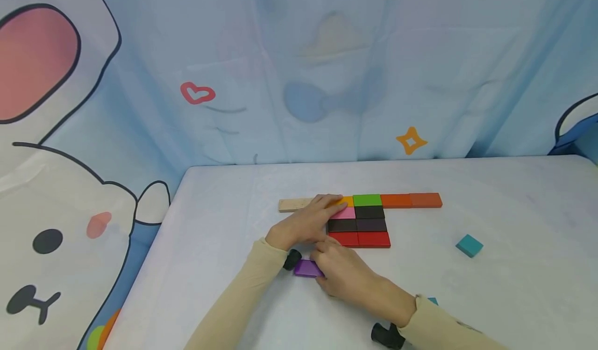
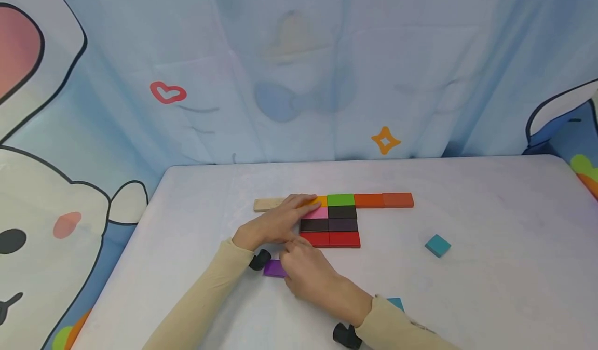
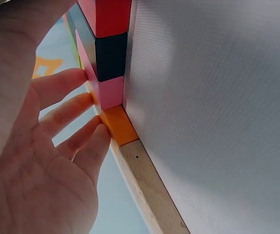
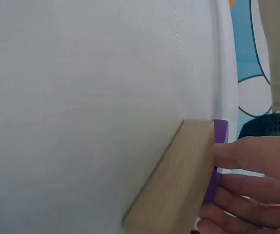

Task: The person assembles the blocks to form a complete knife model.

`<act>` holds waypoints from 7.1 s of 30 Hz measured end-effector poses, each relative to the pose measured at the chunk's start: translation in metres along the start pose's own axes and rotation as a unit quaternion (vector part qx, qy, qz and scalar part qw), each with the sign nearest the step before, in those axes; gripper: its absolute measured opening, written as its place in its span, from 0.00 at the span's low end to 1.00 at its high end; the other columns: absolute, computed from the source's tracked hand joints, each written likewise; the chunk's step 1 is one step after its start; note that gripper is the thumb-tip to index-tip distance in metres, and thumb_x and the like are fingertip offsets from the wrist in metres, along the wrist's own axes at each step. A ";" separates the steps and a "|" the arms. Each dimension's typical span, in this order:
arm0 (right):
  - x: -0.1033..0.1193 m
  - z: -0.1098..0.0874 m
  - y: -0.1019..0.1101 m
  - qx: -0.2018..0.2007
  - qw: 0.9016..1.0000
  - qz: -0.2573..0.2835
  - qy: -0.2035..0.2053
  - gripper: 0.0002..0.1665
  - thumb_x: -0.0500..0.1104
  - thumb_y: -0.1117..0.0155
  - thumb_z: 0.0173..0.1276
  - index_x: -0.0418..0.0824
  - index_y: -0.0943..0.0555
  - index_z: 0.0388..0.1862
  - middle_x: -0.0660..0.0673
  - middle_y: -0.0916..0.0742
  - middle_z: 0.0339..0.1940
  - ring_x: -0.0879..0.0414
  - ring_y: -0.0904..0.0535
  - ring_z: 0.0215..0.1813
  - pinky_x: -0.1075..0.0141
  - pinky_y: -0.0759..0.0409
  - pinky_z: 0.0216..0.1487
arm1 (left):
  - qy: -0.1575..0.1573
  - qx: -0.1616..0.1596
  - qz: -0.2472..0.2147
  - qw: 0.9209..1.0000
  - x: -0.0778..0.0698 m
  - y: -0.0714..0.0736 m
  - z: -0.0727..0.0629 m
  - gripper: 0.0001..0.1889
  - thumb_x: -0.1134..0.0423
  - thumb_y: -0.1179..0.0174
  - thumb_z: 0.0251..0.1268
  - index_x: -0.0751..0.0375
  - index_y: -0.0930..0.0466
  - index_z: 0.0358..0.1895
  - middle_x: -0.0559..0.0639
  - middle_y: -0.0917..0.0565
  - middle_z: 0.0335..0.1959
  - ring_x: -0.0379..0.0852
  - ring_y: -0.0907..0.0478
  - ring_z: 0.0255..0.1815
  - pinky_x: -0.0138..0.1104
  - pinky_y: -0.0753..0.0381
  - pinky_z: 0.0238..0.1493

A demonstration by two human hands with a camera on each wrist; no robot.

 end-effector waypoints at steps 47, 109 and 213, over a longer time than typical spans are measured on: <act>-0.062 -0.069 0.056 -0.027 0.993 -0.050 -0.104 0.28 0.38 0.12 0.51 0.41 0.12 0.53 0.47 0.17 0.45 0.52 0.20 0.49 0.53 0.12 0.51 | 0.012 -0.001 0.003 1.000 0.001 -0.004 0.001 0.57 0.37 0.23 0.55 0.55 0.42 0.84 0.51 0.45 0.84 0.49 0.46 0.82 0.36 0.38 0.79; -0.154 -0.044 0.073 -0.076 0.986 -0.121 -0.089 0.20 0.26 0.20 0.55 0.28 0.12 0.49 0.35 0.16 0.43 0.40 0.18 0.49 0.47 0.12 0.49 | 0.019 -0.001 0.006 1.000 0.004 -0.003 -0.002 0.56 0.37 0.24 0.56 0.54 0.43 0.84 0.50 0.45 0.85 0.49 0.47 0.83 0.36 0.36 0.78; -0.151 -0.074 0.080 -0.087 0.993 -0.069 -0.050 0.21 0.35 0.14 0.54 0.33 0.11 0.46 0.46 0.17 0.38 0.56 0.22 0.37 0.60 0.14 0.36 | -0.001 0.045 0.076 0.996 -0.043 -0.013 0.045 0.54 0.33 0.31 0.63 0.54 0.45 0.85 0.50 0.50 0.86 0.46 0.52 0.85 0.29 0.41 0.78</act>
Point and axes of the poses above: each hand's wrist, its own z-axis towards the middle knuckle, its own y-axis out of the back of the hand, x = y × z, the point moved 10 cm from there along z, towards the middle knuckle
